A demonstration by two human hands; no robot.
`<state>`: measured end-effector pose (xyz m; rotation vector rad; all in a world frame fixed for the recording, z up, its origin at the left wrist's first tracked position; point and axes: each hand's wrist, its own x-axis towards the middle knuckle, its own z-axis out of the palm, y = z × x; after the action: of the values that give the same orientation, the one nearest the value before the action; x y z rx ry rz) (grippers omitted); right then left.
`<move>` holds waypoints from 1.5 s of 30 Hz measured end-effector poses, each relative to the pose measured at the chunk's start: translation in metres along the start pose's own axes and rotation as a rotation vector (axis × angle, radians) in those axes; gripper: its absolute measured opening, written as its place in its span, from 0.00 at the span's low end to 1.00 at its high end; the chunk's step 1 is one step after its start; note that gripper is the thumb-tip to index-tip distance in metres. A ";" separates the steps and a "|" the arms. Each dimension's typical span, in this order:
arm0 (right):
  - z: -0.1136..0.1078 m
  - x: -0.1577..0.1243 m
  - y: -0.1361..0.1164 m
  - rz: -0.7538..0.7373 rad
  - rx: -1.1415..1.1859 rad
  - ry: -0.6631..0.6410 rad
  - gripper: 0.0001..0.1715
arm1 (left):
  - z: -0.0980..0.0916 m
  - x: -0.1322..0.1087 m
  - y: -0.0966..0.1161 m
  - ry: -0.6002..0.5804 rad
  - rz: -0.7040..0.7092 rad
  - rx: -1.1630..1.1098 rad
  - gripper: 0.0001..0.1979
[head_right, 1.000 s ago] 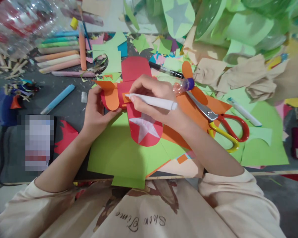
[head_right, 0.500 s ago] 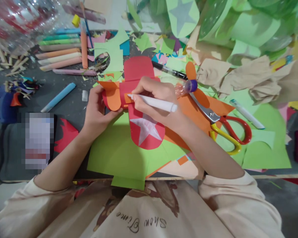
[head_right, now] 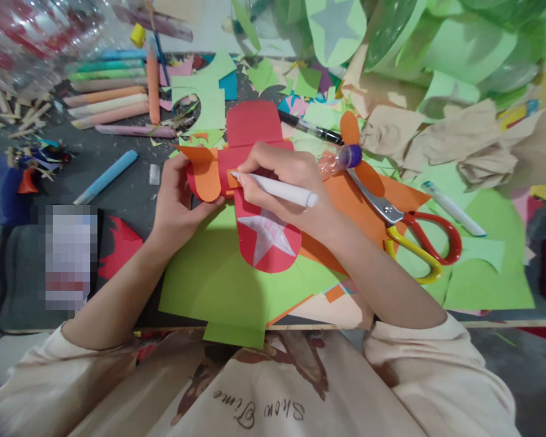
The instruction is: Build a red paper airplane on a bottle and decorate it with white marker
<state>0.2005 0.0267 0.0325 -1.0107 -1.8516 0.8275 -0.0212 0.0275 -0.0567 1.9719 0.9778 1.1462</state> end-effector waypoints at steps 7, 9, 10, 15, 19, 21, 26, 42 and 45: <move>-0.001 0.001 0.002 -0.048 -0.022 -0.030 0.08 | 0.000 0.001 0.000 -0.002 -0.003 -0.008 0.36; -0.002 0.000 0.002 -0.018 -0.043 -0.050 0.08 | 0.000 0.000 -0.001 -0.002 0.005 -0.007 0.36; -0.002 0.000 0.001 -0.004 -0.055 -0.059 0.08 | 0.000 0.000 -0.001 -0.003 0.008 -0.004 0.36; -0.004 0.002 0.001 -0.016 -0.048 -0.081 0.09 | 0.000 0.000 0.000 -0.008 -0.004 0.021 0.36; -0.005 0.002 0.000 0.024 -0.011 -0.102 0.10 | 0.000 0.000 0.000 0.000 -0.008 0.010 0.36; -0.006 0.002 0.000 0.042 0.003 -0.104 0.11 | 0.000 0.001 0.000 -0.002 -0.014 0.004 0.37; -0.008 0.001 -0.001 0.040 0.009 -0.123 0.12 | 0.000 0.000 0.000 -0.006 -0.026 0.012 0.38; -0.007 0.000 0.006 0.102 0.092 -0.037 0.05 | 0.001 0.000 -0.003 0.007 0.008 0.035 0.37; -0.006 0.002 0.004 0.075 0.091 -0.040 0.04 | 0.002 0.000 -0.003 0.015 0.016 0.027 0.36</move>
<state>0.2070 0.0311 0.0322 -1.0177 -1.8020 0.9740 -0.0200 0.0288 -0.0602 1.9978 0.9920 1.1641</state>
